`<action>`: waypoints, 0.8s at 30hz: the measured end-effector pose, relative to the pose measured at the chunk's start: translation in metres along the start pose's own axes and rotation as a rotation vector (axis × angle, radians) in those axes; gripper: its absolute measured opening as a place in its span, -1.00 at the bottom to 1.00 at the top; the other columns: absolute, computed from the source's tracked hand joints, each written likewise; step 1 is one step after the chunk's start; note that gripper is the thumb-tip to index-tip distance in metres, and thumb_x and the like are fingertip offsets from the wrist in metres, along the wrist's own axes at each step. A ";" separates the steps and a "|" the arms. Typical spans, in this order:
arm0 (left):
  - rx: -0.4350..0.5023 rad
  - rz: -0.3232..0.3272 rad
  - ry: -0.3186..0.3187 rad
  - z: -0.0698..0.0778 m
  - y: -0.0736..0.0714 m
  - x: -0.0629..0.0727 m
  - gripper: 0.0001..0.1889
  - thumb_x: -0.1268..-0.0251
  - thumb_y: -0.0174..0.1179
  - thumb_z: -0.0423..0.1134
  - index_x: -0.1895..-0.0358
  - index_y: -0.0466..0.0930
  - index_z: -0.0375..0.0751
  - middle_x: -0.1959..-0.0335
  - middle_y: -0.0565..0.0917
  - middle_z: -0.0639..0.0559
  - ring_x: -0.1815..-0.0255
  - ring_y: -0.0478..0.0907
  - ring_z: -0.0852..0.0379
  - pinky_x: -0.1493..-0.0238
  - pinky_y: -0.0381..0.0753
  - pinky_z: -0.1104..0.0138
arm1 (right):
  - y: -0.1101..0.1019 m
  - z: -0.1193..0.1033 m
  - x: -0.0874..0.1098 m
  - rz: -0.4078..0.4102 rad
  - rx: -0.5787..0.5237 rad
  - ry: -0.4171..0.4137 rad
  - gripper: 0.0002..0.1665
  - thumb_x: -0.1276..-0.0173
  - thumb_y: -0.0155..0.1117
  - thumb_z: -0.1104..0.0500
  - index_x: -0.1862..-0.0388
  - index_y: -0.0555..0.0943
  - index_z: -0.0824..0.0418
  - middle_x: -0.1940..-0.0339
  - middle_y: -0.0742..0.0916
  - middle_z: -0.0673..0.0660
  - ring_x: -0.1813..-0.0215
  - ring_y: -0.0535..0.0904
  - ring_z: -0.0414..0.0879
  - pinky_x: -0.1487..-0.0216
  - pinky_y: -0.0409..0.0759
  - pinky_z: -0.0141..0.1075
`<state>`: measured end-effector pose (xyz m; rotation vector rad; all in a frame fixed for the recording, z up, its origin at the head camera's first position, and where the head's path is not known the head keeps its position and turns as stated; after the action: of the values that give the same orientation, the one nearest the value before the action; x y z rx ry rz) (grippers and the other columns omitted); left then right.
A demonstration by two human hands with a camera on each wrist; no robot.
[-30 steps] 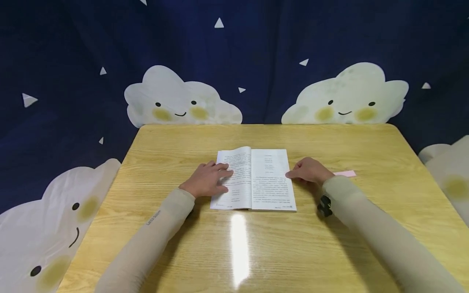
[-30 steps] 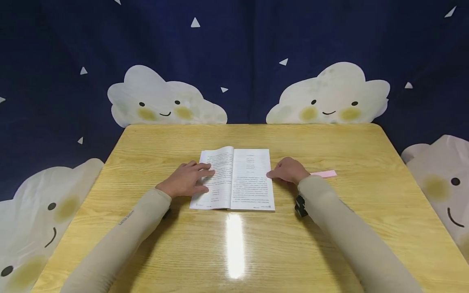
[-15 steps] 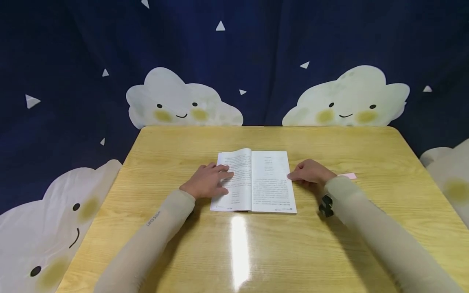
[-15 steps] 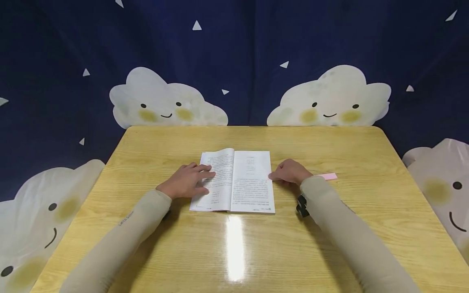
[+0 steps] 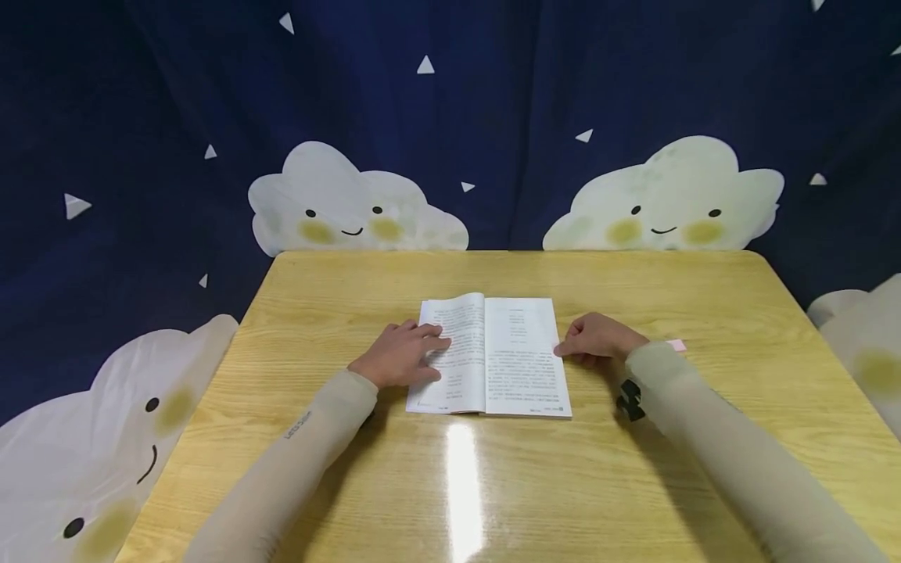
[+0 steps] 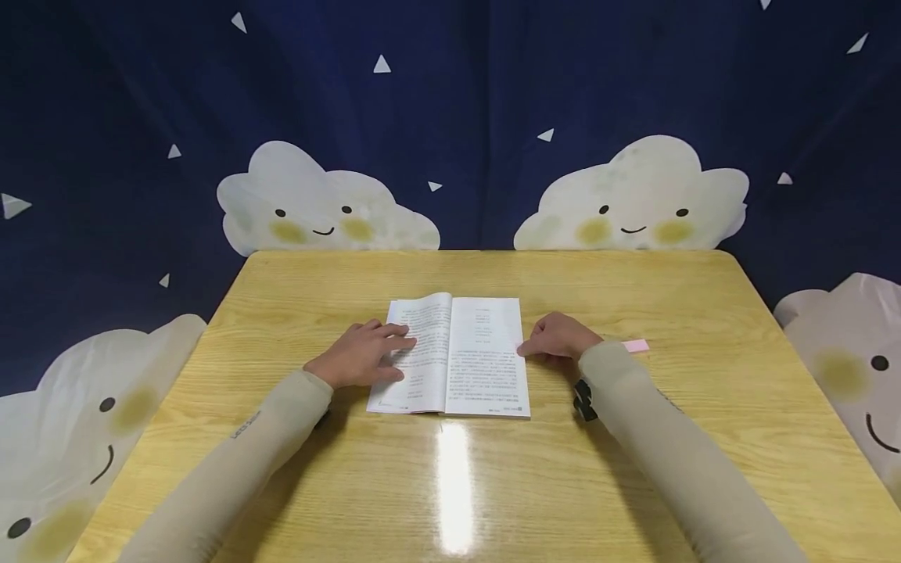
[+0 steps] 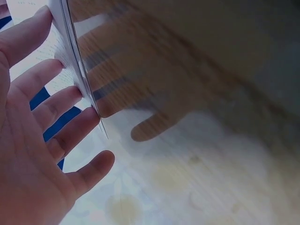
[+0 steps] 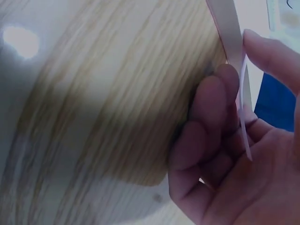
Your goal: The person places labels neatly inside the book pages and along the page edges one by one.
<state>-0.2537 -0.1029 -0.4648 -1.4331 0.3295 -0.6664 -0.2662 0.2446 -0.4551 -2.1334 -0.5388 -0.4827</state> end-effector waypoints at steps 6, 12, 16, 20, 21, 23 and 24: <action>0.009 -0.005 -0.003 0.002 -0.003 0.000 -0.39 -0.30 0.25 0.15 -0.41 0.43 0.20 -0.49 0.37 0.07 -0.45 0.33 -0.13 -0.34 0.35 -0.15 | 0.000 -0.003 0.006 0.020 0.061 -0.008 -0.58 -0.26 0.38 -0.14 0.39 0.55 0.20 0.52 0.63 0.03 0.48 0.51 -0.14 0.42 0.49 -0.32; 0.012 -0.006 0.002 0.003 -0.001 -0.001 -0.38 -0.29 0.25 0.15 -0.42 0.43 0.20 -0.49 0.38 0.08 -0.45 0.34 -0.13 -0.33 0.35 -0.15 | -0.013 -0.005 0.017 -0.028 0.120 -0.035 -0.50 -0.33 0.27 -0.18 0.18 0.56 0.27 0.33 0.63 0.10 0.34 0.52 -0.10 0.34 0.49 -0.29; 0.007 -0.007 0.006 0.004 0.001 -0.001 -0.38 -0.30 0.25 0.16 -0.42 0.42 0.20 -0.49 0.38 0.08 -0.45 0.34 -0.13 -0.33 0.35 -0.14 | -0.029 0.000 0.029 0.062 0.187 -0.019 -0.42 -0.43 0.12 -0.16 -0.04 0.49 0.35 0.14 0.61 0.24 0.30 0.48 -0.03 0.32 0.49 -0.20; 0.008 0.001 0.003 0.004 0.002 -0.001 -0.38 -0.30 0.25 0.15 -0.42 0.42 0.20 -0.49 0.37 0.08 -0.45 0.34 -0.13 -0.32 0.36 -0.14 | -0.045 0.012 0.041 0.157 0.175 -0.025 -0.39 -0.53 -0.01 -0.12 -0.17 0.44 0.41 -0.09 0.58 0.43 0.14 0.56 0.15 0.18 0.53 -0.06; 0.008 0.001 0.000 0.004 0.001 -0.001 -0.38 -0.29 0.26 0.15 -0.42 0.42 0.20 -0.49 0.37 0.08 -0.45 0.34 -0.13 -0.33 0.37 -0.14 | -0.048 0.015 0.044 0.172 0.175 -0.034 -0.38 -0.55 -0.03 -0.12 -0.19 0.43 0.42 -0.15 0.56 0.46 0.04 0.55 0.21 0.11 0.52 -0.02; 0.004 -0.003 -0.007 0.003 0.001 -0.001 -0.38 -0.29 0.26 0.15 -0.42 0.42 0.21 -0.50 0.37 0.08 -0.46 0.33 -0.13 -0.34 0.36 -0.13 | -0.054 0.022 0.050 0.192 0.170 -0.054 -0.35 -0.56 -0.06 -0.12 -0.23 0.42 0.44 -0.25 0.51 0.51 -0.11 0.53 0.33 0.03 0.53 0.09; 0.002 -0.006 -0.012 0.003 0.001 0.000 -0.37 -0.29 0.26 0.15 -0.43 0.41 0.21 -0.50 0.37 0.08 -0.47 0.32 -0.13 -0.35 0.35 -0.14 | -0.056 0.025 0.053 0.198 0.171 -0.059 -0.34 -0.57 -0.06 -0.13 -0.24 0.42 0.44 -0.27 0.50 0.52 -0.18 0.50 0.37 -0.01 0.53 0.14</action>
<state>-0.2518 -0.1002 -0.4649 -1.4364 0.3153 -0.6631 -0.2488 0.3062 -0.4050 -2.0158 -0.3816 -0.2542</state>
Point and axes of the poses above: each hand's wrist, its own x-axis away from the middle knuckle, its own y-axis out of the palm, z = x × y, the point moved 2 cm from there along -x, towards the middle knuckle
